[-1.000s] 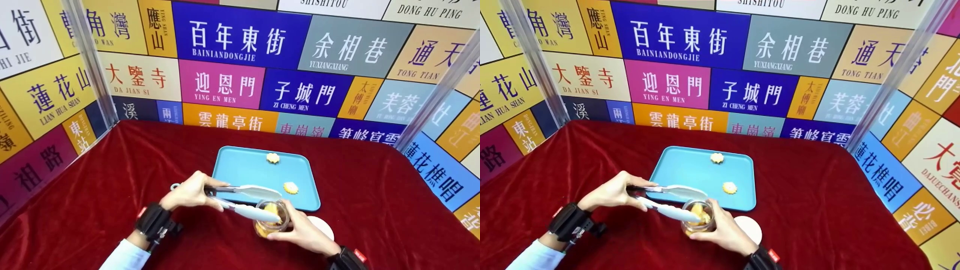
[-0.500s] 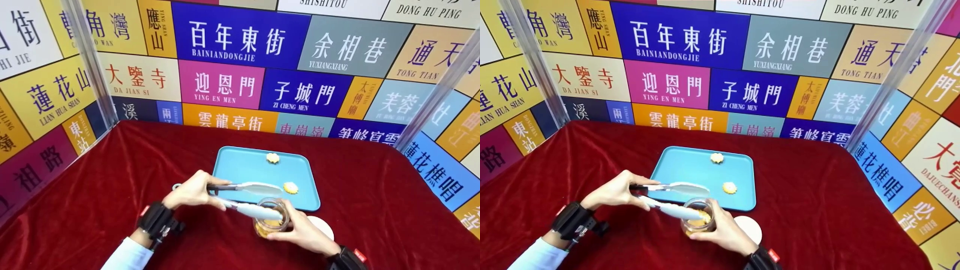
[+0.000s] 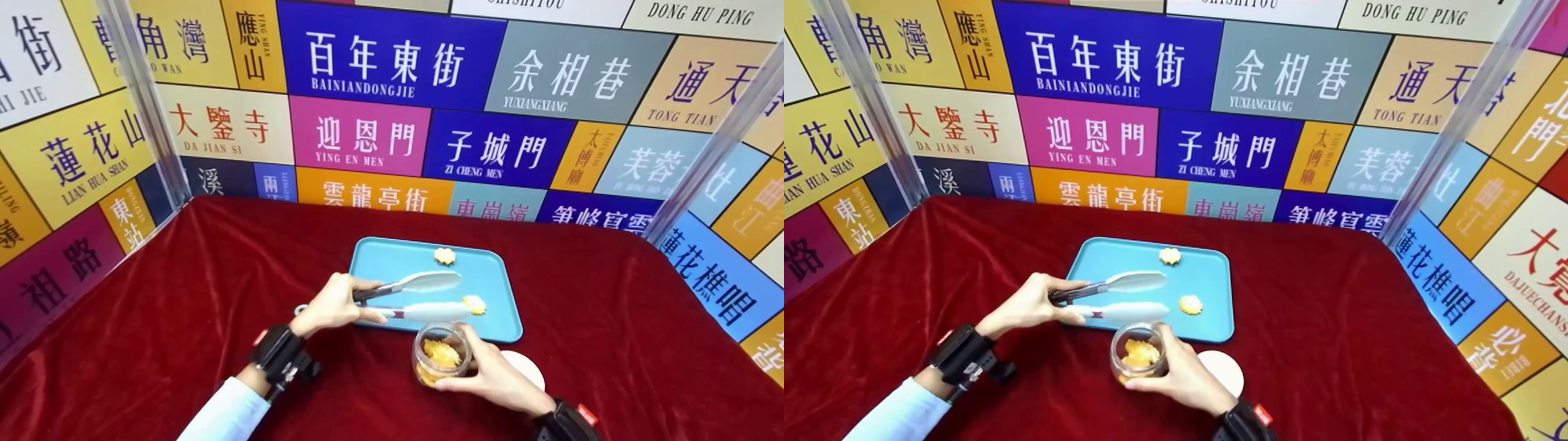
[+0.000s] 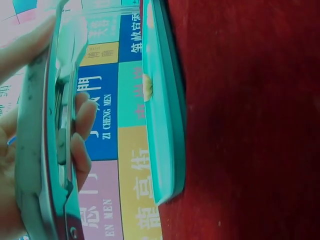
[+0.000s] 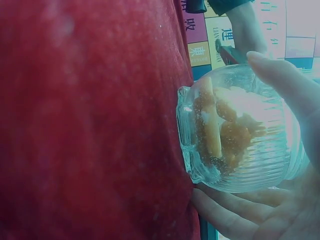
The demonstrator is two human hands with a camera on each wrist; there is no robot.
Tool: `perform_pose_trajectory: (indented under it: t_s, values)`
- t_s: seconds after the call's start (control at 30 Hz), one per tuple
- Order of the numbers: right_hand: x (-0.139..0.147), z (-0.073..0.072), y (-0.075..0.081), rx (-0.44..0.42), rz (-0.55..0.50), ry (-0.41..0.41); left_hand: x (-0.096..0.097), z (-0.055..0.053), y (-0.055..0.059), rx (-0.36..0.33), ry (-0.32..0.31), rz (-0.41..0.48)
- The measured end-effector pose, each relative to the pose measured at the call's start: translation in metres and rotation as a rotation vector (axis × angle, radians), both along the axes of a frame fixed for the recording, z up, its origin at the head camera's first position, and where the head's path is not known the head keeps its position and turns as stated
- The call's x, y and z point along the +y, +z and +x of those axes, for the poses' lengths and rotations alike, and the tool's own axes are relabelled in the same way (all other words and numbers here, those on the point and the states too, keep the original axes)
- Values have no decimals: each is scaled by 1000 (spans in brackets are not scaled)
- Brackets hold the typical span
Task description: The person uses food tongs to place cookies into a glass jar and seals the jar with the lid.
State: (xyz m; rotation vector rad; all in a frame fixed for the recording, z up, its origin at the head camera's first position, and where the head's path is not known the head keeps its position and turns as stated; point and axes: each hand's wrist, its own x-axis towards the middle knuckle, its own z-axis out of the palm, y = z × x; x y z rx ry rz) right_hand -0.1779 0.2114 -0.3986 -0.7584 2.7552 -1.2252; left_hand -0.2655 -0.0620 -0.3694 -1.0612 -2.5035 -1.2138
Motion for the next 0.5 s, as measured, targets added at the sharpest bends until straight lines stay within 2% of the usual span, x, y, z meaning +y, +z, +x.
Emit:
perform_pose_trajectory:
  t_s: [0.13,0.4,0.5]
  values:
    - [0,-1,-1,-17,-33,17,9,-3,-2,-12,40,-15]
    - [1,0,1,-42,-8,-6,28,-9,-9,1,105,-94]
    - [1,0,0,-44,-20,10,35,-10,-12,-8,121,-112]
